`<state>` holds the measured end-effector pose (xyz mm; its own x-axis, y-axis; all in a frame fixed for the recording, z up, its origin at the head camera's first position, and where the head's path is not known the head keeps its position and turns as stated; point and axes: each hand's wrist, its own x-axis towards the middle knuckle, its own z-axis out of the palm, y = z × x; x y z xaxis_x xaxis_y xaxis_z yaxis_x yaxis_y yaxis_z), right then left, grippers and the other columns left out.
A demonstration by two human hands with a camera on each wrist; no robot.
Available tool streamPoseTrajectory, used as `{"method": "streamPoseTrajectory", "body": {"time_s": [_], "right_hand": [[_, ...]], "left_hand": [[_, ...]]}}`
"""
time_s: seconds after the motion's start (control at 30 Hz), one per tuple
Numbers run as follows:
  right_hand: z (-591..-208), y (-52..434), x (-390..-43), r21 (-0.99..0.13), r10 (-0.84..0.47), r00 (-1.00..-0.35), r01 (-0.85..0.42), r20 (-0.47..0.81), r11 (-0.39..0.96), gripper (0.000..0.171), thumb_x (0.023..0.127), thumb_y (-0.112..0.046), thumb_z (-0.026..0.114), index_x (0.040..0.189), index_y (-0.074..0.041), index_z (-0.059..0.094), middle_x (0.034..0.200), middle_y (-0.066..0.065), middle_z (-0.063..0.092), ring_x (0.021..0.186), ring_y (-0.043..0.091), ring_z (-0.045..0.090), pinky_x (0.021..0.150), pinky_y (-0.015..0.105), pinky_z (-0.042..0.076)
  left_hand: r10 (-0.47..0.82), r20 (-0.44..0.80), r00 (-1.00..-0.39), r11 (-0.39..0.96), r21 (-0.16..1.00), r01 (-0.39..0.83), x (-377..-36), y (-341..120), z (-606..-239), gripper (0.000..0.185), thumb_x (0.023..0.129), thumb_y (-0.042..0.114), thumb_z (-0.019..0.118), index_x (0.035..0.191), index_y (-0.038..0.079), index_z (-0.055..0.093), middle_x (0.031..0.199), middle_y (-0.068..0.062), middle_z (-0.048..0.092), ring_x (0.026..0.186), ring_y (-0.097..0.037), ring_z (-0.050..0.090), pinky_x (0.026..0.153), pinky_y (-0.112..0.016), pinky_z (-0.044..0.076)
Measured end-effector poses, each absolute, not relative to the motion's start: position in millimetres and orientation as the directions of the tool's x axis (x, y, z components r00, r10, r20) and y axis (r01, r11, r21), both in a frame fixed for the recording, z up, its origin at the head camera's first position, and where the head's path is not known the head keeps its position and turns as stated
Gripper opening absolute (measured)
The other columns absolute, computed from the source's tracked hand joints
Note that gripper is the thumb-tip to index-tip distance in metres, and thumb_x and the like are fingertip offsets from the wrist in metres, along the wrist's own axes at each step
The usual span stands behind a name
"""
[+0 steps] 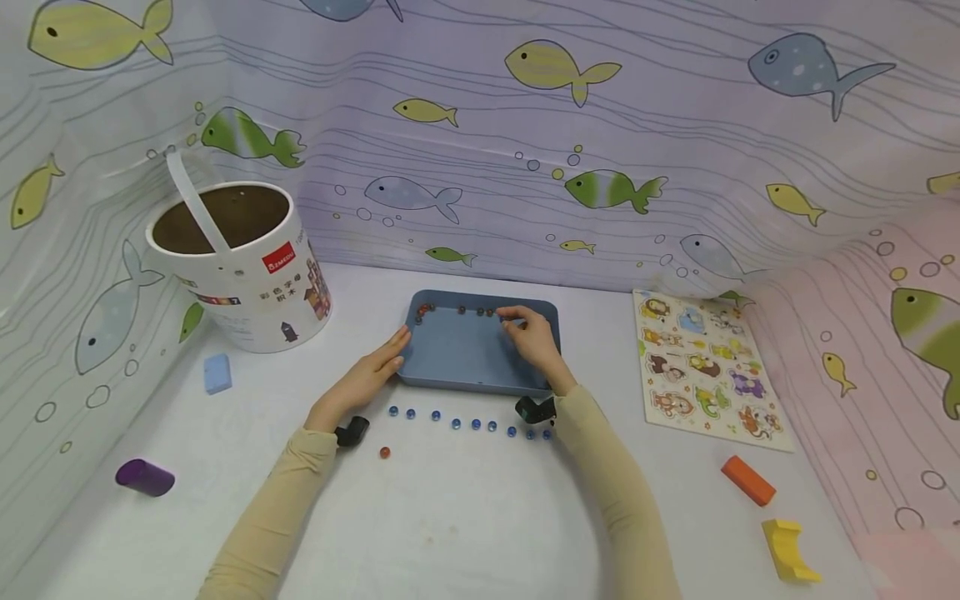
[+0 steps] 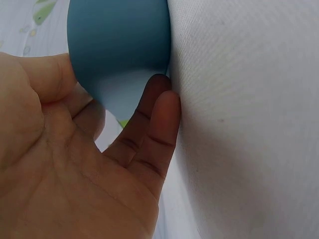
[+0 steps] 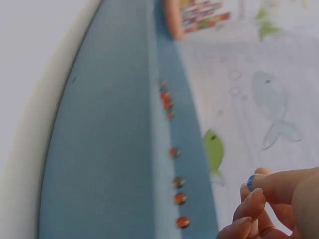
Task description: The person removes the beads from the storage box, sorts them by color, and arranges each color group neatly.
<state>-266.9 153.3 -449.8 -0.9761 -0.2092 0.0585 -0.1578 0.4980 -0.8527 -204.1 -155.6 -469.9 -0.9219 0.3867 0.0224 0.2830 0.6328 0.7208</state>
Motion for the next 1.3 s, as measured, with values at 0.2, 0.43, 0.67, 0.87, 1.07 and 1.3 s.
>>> {"method": "streamPoseTrajectory", "body": {"time_s": [0.2,0.43,0.67,0.87,1.07,1.3], "right_hand": [[-437,164,-250,-0.932,-0.227,-0.973,-0.11,0.03,0.346,0.033,0.101,-0.019,0.052,0.132,-0.011,0.059,0.114,0.008,0.058,0.076,0.014,0.049,0.069,0.029,0.045],[-428,188,-226,-0.974,-0.229,-0.971,-0.116,0.07,0.195,0.038,0.101,-0.018,0.051,0.134,0.0,0.054,0.099,-0.01,0.06,0.077,0.006,0.049,0.075,0.023,0.05],[-432,220,-192,-0.976,-0.216,-0.971,-0.136,0.098,0.169,0.039,0.101,-0.018,0.053,0.13,0.007,0.053,0.099,-0.015,0.062,0.073,0.005,0.046,0.069,0.023,0.047],[-452,242,-161,-0.968,-0.216,-0.976,-0.075,0.022,0.241,0.039,0.099,-0.017,0.056,0.126,0.01,0.054,0.099,-0.014,0.062,0.082,0.006,0.052,0.073,0.021,0.05],[-472,254,-136,-0.94,-0.221,-0.975,-0.082,0.008,0.331,0.028,0.093,-0.009,0.064,0.114,0.008,0.061,0.095,-0.01,0.066,0.072,0.007,0.054,0.06,0.022,0.047],[-490,261,-125,-0.822,-0.211,-0.978,-0.12,0.0,0.557,0.014,0.086,-0.008,0.072,0.099,-0.008,0.067,0.077,0.0,0.059,0.061,0.005,0.048,0.052,0.021,0.042]], "left_hand": [[0.39,0.028,-0.92,0.626,0.724,0.288,-204,-155,-469,0.052,0.106,0.018,0.038,0.153,0.002,0.024,0.163,-0.012,0.014,0.149,-0.034,0.017,0.122,-0.051,0.017],[0.389,0.028,-0.921,0.63,0.721,0.288,-202,-156,-468,0.051,0.106,0.018,0.037,0.153,0.003,0.024,0.163,-0.013,0.014,0.149,-0.034,0.017,0.122,-0.052,0.017],[0.388,0.03,-0.921,0.626,0.725,0.287,-202,-155,-468,0.051,0.106,0.018,0.037,0.153,0.003,0.024,0.163,-0.013,0.014,0.149,-0.034,0.016,0.122,-0.052,0.017],[0.381,0.032,-0.924,0.629,0.723,0.285,-202,-155,-467,0.051,0.106,0.017,0.038,0.153,0.002,0.025,0.163,-0.013,0.015,0.149,-0.035,0.018,0.122,-0.052,0.017],[0.385,0.041,-0.922,0.642,0.706,0.3,-202,-155,-469,0.051,0.106,0.016,0.037,0.153,0.001,0.023,0.162,-0.015,0.014,0.148,-0.036,0.018,0.121,-0.053,0.018],[0.38,0.028,-0.925,0.632,0.722,0.282,-201,-155,-467,0.051,0.106,0.017,0.038,0.153,0.002,0.024,0.163,-0.012,0.014,0.149,-0.035,0.017,0.122,-0.052,0.017]]}}
